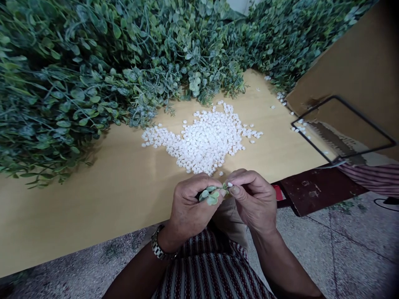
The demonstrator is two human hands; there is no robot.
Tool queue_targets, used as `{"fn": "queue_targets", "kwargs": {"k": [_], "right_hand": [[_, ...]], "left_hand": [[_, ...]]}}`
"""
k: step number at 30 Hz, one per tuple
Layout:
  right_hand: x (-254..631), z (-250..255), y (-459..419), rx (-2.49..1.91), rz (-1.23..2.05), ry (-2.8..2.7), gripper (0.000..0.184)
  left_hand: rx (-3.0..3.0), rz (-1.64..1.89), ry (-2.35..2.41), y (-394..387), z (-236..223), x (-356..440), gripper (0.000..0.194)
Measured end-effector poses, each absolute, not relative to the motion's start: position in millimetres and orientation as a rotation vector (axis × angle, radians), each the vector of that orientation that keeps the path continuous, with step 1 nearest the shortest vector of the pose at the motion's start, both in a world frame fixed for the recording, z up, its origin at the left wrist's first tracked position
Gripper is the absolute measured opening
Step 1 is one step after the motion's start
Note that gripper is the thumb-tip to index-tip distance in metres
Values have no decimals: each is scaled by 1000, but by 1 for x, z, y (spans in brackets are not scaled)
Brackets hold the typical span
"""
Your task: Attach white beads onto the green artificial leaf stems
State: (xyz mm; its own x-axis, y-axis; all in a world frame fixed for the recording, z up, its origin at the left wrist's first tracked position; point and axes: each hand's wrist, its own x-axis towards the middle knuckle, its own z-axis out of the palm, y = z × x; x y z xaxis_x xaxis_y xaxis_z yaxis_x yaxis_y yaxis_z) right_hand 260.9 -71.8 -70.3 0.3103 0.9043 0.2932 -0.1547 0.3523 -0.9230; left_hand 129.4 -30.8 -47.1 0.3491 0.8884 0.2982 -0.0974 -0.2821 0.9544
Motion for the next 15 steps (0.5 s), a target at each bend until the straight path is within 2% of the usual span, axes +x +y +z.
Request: {"fn": "queue_targets", "kwargs": {"k": [15], "right_hand": [[258, -77, -75, -973, 881, -935, 10]], "left_hand": [[1573, 1140, 755, -31, -45, 129, 13]]}}
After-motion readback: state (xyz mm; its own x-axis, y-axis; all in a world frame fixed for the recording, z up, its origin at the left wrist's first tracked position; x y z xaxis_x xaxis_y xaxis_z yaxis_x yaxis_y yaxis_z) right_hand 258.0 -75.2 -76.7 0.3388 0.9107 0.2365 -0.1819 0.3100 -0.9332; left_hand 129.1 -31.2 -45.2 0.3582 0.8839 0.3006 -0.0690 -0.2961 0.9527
